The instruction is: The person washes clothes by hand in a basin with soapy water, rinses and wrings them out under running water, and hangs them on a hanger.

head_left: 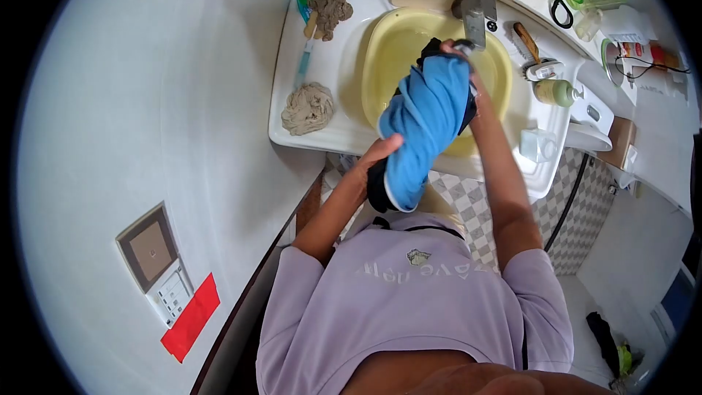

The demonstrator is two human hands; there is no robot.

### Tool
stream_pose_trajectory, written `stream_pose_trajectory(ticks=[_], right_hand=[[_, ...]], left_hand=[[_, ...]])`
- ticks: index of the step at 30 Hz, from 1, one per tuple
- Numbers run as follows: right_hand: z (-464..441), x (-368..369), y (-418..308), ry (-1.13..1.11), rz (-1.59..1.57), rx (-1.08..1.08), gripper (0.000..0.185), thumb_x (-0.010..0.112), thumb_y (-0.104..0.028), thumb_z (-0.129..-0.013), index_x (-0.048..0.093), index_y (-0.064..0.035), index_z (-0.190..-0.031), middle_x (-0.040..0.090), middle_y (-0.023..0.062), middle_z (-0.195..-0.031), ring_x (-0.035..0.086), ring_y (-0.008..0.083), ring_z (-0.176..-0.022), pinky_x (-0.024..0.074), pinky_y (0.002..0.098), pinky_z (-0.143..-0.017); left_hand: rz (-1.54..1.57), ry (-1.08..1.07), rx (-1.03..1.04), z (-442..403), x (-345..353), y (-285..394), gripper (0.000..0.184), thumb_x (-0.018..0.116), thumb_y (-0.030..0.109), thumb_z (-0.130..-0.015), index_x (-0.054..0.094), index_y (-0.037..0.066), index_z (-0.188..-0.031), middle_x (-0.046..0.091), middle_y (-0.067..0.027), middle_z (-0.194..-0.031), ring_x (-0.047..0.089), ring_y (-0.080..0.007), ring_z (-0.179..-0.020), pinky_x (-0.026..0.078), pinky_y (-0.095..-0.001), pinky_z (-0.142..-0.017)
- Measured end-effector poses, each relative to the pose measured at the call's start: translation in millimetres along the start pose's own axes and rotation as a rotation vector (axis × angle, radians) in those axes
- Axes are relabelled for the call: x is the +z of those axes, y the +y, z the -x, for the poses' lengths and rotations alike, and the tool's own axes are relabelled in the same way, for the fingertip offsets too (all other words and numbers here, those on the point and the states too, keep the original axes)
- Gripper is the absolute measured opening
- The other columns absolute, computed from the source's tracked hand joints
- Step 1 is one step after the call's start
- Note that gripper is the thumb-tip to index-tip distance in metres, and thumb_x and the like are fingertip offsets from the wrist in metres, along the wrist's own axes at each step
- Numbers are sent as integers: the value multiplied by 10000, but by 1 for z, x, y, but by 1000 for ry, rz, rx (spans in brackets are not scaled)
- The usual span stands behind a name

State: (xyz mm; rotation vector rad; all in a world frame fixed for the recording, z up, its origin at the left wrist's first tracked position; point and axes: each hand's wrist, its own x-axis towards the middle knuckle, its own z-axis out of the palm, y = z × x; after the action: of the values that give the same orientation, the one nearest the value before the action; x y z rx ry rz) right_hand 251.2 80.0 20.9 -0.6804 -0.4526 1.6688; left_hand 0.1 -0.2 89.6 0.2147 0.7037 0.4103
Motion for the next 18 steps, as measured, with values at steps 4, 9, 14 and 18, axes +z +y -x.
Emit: stream_pose_trajectory(ticks=[4, 9, 14, 18], right_hand=[[-30, 26, -34, -5, 838, 186, 193, 669, -149, -765, 670, -26, -914, 613, -6, -851, 592, 150, -848, 448, 253, -797], [-43, 37, -2, -78, 1575, 295, 406, 666, -338, -687, 665, -89, -1008, 650, 167, -926, 633, 285, -847, 493, 321, -787], [-32, 55, 15, 113, 1500, 365, 461, 651, -344, -750, 610, -16, -1072, 637, 209, -1006, 616, 322, -934, 480, 328, -825], [-20, 15, 15, 211, 1084, 154, 616, 676, -433, -777, 523, 0, -1188, 618, 184, -1027, 600, 327, -930, 468, 357, -824]], left_hand=[[-318, -14, -9, -5, 30, 19, 718, 725, 330, -757, 415, -42, -1286, 579, -134, -1134, 597, -197, -980, 484, -314, -858], [-384, -25, 56, -26, 28, -5, 592, 729, 291, -763, 512, -46, -1198, 605, -92, -1093, 601, -166, -927, 478, -291, -840], [-481, 36, 42, -28, 8, -8, 623, 687, 319, -770, 474, -40, -1232, 599, -108, -1080, 595, -191, -964, 479, -313, -849], [-354, 40, 46, -4, -9, 10, 685, 685, 318, -730, 441, -40, -1261, 589, -123, -1097, 611, -217, -944, 499, -329, -839]])
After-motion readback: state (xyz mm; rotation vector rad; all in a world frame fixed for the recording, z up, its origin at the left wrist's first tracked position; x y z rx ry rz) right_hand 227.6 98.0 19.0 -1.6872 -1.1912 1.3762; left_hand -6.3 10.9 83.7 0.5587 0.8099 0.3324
